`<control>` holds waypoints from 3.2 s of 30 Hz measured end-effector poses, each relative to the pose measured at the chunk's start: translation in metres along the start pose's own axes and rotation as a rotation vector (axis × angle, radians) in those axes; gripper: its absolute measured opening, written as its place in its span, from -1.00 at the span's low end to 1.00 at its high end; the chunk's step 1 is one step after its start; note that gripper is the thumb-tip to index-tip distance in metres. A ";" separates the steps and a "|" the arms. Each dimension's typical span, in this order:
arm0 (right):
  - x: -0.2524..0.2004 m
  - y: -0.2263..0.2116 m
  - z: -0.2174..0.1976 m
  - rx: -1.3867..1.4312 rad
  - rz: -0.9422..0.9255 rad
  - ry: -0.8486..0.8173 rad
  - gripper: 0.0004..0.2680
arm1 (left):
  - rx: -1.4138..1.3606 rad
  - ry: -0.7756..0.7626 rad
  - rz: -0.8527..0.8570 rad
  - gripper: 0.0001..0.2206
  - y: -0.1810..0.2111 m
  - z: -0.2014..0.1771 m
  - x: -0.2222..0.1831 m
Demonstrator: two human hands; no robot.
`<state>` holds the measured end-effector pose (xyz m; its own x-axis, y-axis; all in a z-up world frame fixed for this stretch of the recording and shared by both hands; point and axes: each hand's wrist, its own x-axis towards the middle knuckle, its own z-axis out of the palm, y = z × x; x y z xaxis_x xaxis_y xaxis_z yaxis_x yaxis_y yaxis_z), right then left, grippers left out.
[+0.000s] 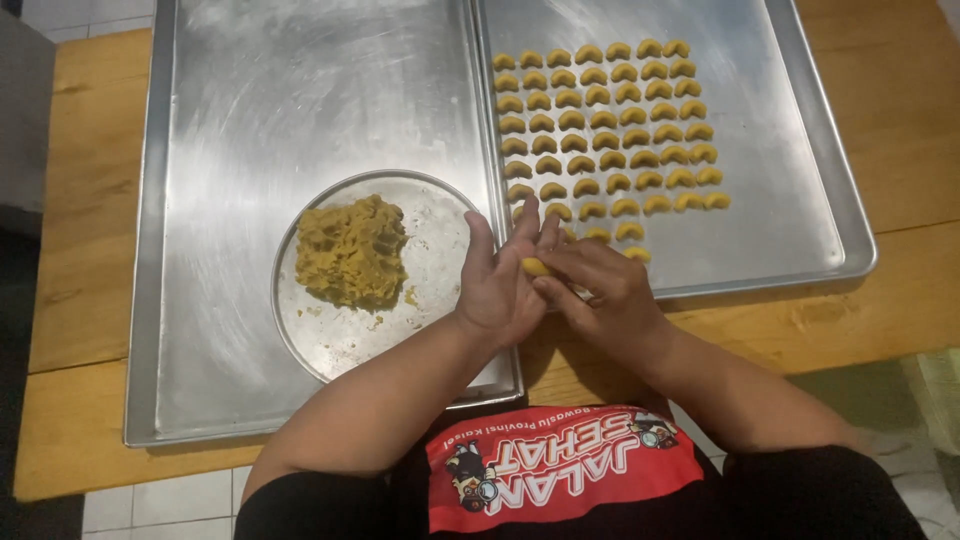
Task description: Shaping dough into small crescent-shaped cookies and arranging them on a baking sheet.
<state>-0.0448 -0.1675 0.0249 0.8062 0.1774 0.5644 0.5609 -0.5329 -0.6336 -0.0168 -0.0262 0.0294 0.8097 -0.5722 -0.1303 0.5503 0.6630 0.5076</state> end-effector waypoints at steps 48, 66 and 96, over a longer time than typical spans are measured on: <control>-0.036 0.137 -0.107 -0.230 0.654 -0.093 -0.84 | 0.532 0.025 0.291 -0.31 -0.077 -0.027 0.067; -0.035 0.137 -0.095 -0.350 0.425 0.041 -0.87 | 0.521 0.012 0.359 -0.39 -0.078 -0.031 0.068; -0.033 0.075 -0.006 -0.417 -0.158 -0.002 -0.89 | 0.545 0.434 0.639 -0.67 0.111 -0.070 -0.026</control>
<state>-0.0305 -0.2182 -0.0375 0.7172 0.2852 0.6358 0.5540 -0.7869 -0.2720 0.0378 0.0956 0.0294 0.9905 0.1238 0.0606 -0.1066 0.4094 0.9061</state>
